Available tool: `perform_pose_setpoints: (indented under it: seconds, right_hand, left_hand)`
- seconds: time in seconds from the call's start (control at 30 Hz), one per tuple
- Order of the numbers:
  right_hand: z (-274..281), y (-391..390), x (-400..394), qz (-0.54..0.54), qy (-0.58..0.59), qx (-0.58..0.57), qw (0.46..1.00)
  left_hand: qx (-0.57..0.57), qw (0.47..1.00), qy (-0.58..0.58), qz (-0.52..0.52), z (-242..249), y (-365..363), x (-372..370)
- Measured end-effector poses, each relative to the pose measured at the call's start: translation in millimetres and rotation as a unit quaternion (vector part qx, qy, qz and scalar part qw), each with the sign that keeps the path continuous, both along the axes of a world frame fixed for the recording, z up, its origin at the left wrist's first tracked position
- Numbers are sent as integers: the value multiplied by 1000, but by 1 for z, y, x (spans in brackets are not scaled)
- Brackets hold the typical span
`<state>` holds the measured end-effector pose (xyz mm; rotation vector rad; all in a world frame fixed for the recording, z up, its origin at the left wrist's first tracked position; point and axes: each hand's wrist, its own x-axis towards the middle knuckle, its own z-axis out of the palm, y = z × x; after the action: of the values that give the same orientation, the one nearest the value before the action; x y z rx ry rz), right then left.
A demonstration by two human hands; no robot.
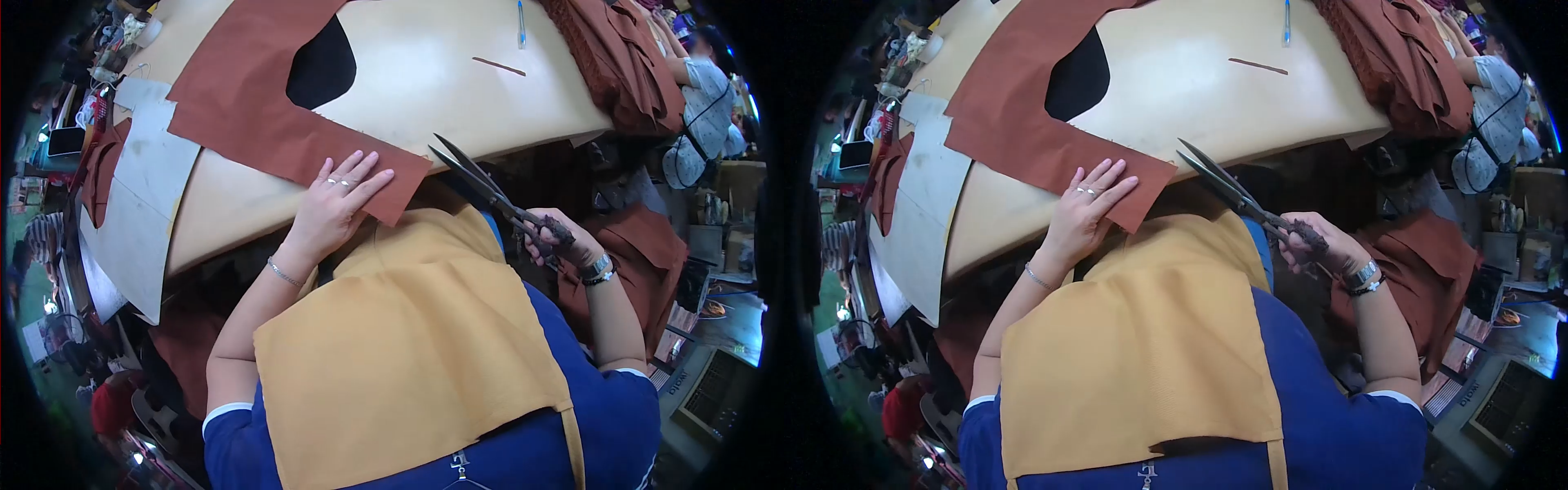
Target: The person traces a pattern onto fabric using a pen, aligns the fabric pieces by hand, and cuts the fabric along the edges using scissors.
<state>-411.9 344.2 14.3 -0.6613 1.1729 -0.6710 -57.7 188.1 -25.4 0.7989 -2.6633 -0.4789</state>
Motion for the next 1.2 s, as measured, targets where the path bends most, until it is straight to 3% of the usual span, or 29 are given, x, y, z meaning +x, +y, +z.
perform_pose_setpoints:
  seconds: [0.13, 0.37, 1.0, 1.2]
  right_hand:
    - [7, -2, -2, 36, -18, 26, 999]
    - [-4, -21, 3, 92, -56, -28, 994]
    - [16, -50, -16, 178, 77, 5, 981]
    - [3, -59, -8, 174, 50, -5, 984]
  left_hand:
    - [-11, 1000, 26, -1, -1, 0, 0]
    - [-61, 998, -22, -5, -2, 2, -1]
    - [-77, 996, -34, -4, -1, 3, -2]
    - [-87, 996, -25, -7, -2, 2, -2]
